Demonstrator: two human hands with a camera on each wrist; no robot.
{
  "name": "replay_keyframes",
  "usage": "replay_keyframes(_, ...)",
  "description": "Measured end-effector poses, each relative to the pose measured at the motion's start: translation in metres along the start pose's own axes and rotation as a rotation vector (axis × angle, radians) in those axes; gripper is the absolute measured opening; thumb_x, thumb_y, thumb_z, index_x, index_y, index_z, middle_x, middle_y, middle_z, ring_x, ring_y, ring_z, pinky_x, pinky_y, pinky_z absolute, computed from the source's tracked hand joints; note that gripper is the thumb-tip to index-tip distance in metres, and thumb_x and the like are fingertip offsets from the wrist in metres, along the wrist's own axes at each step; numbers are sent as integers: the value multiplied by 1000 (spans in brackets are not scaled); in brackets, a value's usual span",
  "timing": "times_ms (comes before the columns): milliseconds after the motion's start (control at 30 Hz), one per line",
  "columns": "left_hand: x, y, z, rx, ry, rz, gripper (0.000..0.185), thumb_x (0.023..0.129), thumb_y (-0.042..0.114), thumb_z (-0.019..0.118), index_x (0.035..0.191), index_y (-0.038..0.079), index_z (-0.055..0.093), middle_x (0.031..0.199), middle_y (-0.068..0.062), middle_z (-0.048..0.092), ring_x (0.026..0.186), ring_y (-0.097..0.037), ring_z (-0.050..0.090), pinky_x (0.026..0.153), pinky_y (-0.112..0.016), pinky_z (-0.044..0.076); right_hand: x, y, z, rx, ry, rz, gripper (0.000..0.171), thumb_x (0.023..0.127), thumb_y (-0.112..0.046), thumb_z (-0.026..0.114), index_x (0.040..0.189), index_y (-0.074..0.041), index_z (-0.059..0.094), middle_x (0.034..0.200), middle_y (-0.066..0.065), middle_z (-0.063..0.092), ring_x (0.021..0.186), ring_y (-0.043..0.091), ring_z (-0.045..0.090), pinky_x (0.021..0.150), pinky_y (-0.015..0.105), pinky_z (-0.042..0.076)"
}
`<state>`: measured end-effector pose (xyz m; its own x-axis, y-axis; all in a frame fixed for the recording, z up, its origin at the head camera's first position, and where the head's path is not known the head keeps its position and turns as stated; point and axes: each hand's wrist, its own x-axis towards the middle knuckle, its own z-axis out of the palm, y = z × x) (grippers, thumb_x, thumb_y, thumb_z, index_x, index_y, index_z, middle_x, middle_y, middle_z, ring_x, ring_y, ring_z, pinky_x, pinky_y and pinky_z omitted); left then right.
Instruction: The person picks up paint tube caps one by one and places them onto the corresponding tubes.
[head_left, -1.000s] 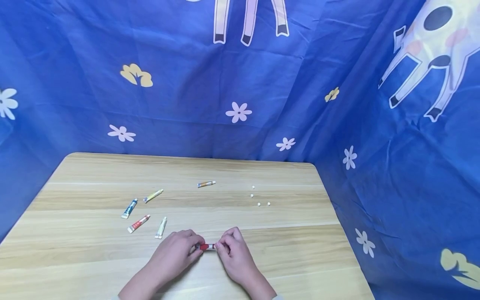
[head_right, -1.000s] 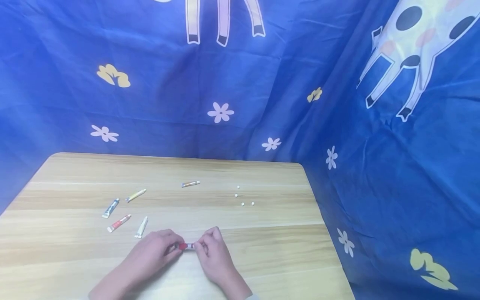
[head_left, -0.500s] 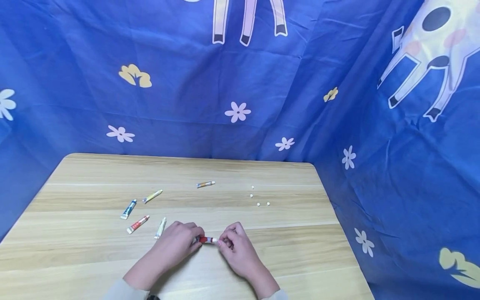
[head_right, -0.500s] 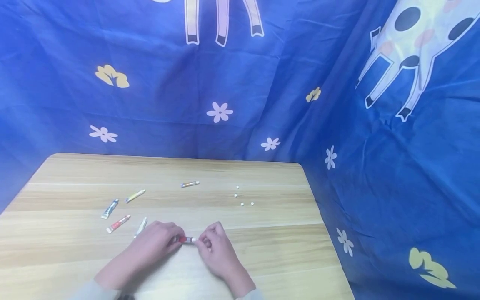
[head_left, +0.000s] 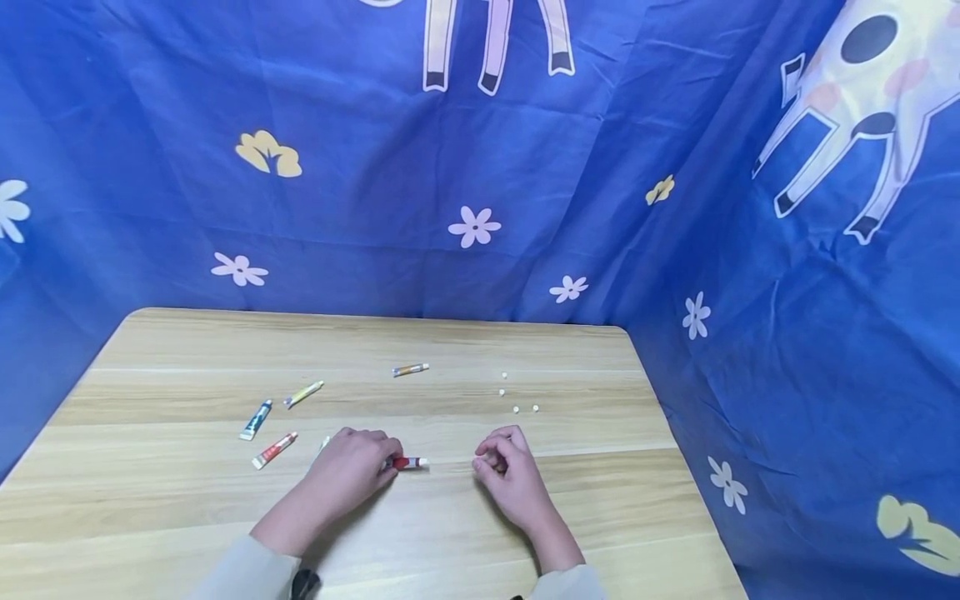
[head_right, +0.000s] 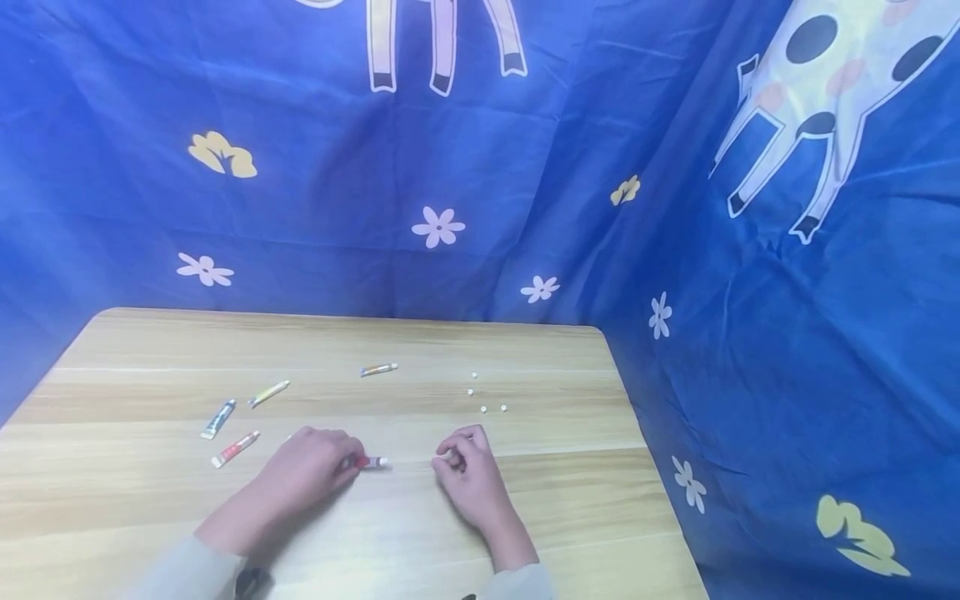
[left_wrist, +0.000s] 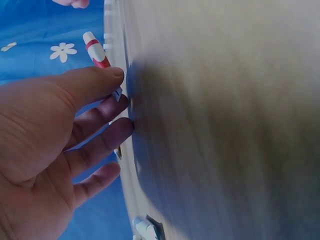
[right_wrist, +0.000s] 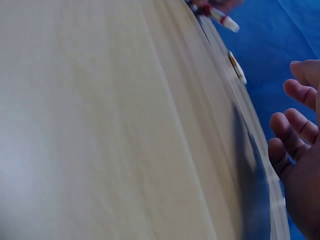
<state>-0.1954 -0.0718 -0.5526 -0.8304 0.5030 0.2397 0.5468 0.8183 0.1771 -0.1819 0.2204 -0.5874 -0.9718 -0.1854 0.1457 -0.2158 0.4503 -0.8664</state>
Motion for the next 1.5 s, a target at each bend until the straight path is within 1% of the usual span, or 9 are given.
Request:
replay_keyframes(167,3,-3,-2,29,-28,-25,18,85,25,91,87,28,73,80,13,70,76,-11,69,82,-45,58,3,14,-14,14,79,34,12,96,-11,79,106,-14,73,121,5,56,91,7,58,81,18,52)
replay_keyframes(367,12,-8,0,73,-26,-30,20,86,25,91,85,25,71,78,10,69,73,-12,68,81,-46,58,10,26,-34,24,156,68,14,96,-8,78,109,-9,73,120,7,56,89,7,58,82,18,51)
replay_keyframes(533,19,-11,1,91,-20,-33,21,86,22,91,84,23,70,77,8,68,72,-15,68,80,-46,56,17,35,-50,87,238,103,16,97,-5,77,112,-2,72,120,12,55,89,7,58,81,17,49)
replay_keyframes(667,22,-11,0,90,-13,-31,22,85,21,91,83,22,69,76,8,67,72,-15,68,79,-45,55,20,43,-61,127,284,137,18,98,-3,77,114,-1,71,119,14,55,89,7,57,81,16,48)
replay_keyframes(767,25,-12,-1,91,-17,-41,21,84,20,91,84,21,69,77,6,68,73,-16,68,80,-47,56,20,48,-68,127,304,157,17,98,-2,76,115,-1,71,118,14,56,89,5,57,82,16,47)
replay_keyframes(933,32,-16,0,109,-16,-79,20,85,20,91,87,18,70,78,2,69,75,-19,69,82,-48,56,27,55,-72,72,318,137,17,98,2,73,115,-2,72,116,14,57,91,7,57,83,16,50)
replay_keyframes(1200,43,-20,3,98,-34,-122,17,88,19,88,87,18,72,79,1,70,75,-20,69,83,-49,56,38,64,-73,-12,299,168,27,95,14,66,116,-4,71,118,13,57,97,11,57,86,14,50)
replay_keyframes(1333,48,-23,6,100,-42,-139,15,88,21,88,90,18,74,81,0,72,77,-21,70,83,-51,57,43,65,-74,-70,288,181,28,99,12,61,116,-7,73,118,12,58,103,18,61,93,24,56)
replay_keyframes(1500,56,-29,11,83,-20,-148,16,89,22,89,91,18,74,82,-1,73,77,-22,71,80,-51,55,50,66,-77,-114,257,176,27,105,7,55,117,-10,73,121,12,59,118,29,65,114,48,55)
